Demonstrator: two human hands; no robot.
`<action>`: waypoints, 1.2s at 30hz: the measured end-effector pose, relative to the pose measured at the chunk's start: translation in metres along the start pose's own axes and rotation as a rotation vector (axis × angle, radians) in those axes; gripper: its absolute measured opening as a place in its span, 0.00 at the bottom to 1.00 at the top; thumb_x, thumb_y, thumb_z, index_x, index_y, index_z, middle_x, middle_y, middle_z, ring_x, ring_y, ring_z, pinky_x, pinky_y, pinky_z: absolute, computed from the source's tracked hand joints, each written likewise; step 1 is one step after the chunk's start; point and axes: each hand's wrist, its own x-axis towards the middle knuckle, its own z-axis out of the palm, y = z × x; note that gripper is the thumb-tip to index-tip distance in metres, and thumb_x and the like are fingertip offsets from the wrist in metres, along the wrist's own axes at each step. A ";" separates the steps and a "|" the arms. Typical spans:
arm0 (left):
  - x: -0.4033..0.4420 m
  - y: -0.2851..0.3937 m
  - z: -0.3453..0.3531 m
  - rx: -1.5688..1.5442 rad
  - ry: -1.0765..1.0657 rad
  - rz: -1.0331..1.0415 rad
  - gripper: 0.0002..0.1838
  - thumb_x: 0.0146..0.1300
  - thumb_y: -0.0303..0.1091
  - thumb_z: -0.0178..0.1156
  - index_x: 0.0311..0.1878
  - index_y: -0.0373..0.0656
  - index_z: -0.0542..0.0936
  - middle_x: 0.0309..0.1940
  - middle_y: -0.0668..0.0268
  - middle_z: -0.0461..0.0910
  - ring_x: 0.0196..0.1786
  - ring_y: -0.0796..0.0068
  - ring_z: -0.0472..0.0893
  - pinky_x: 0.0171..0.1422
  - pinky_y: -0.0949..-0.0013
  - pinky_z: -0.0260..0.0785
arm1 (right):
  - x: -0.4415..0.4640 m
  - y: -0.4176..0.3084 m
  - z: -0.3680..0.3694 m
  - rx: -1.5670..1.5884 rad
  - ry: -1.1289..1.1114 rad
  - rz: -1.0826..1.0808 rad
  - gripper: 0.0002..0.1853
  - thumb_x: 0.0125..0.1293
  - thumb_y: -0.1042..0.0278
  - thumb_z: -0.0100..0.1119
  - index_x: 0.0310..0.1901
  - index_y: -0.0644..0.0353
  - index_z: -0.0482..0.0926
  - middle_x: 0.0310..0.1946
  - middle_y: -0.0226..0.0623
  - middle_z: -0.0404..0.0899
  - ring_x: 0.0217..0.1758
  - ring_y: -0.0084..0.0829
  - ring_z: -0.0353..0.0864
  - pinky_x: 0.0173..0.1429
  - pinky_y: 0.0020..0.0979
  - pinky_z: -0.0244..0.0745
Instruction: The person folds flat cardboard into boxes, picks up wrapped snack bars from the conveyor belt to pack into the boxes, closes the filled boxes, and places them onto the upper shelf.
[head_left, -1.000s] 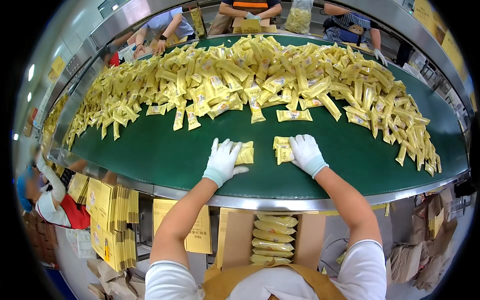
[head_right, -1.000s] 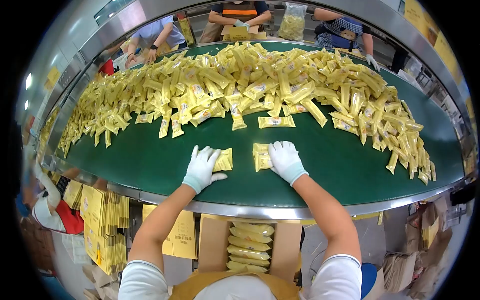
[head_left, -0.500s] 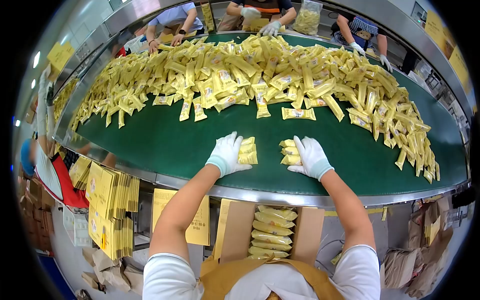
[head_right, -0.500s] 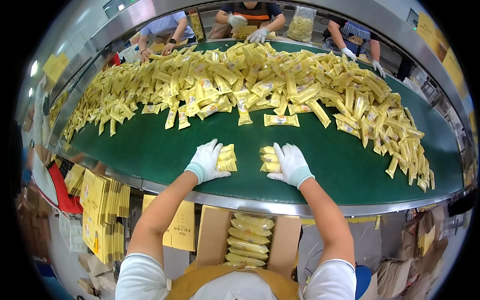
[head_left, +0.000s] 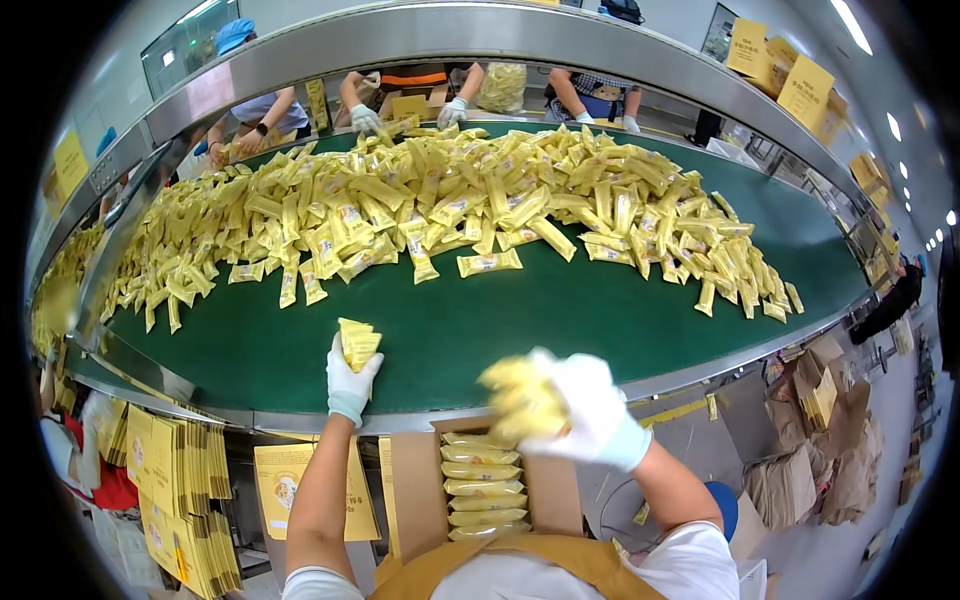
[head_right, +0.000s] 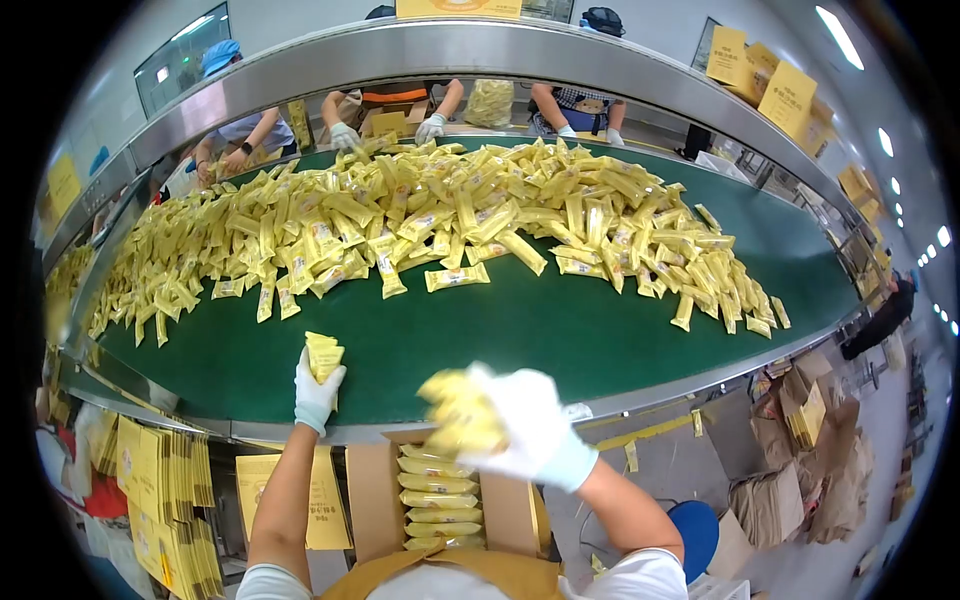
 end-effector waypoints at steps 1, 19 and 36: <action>0.000 0.002 0.000 -0.243 -0.014 -0.113 0.41 0.58 0.44 0.74 0.69 0.35 0.67 0.52 0.59 0.79 0.51 0.70 0.79 0.57 0.66 0.73 | 0.003 -0.021 -0.005 0.011 -0.177 -0.011 0.51 0.46 0.43 0.77 0.67 0.68 0.68 0.42 0.42 0.77 0.44 0.44 0.79 0.51 0.44 0.70; -0.160 0.163 -0.007 0.457 -0.619 0.837 0.58 0.46 0.60 0.77 0.73 0.33 0.62 0.55 0.52 0.74 0.58 0.51 0.75 0.63 0.51 0.67 | -0.114 -0.074 0.160 0.132 -0.382 -0.175 0.18 0.67 0.64 0.53 0.56 0.62 0.74 0.43 0.40 0.80 0.42 0.40 0.82 0.43 0.39 0.77; -0.201 0.174 0.011 0.945 -0.979 0.691 0.63 0.56 0.80 0.50 0.77 0.29 0.55 0.76 0.32 0.49 0.80 0.34 0.47 0.80 0.37 0.38 | -0.073 -0.040 0.074 0.022 0.312 0.325 0.19 0.57 0.53 0.71 0.44 0.58 0.83 0.38 0.43 0.83 0.44 0.48 0.82 0.52 0.43 0.76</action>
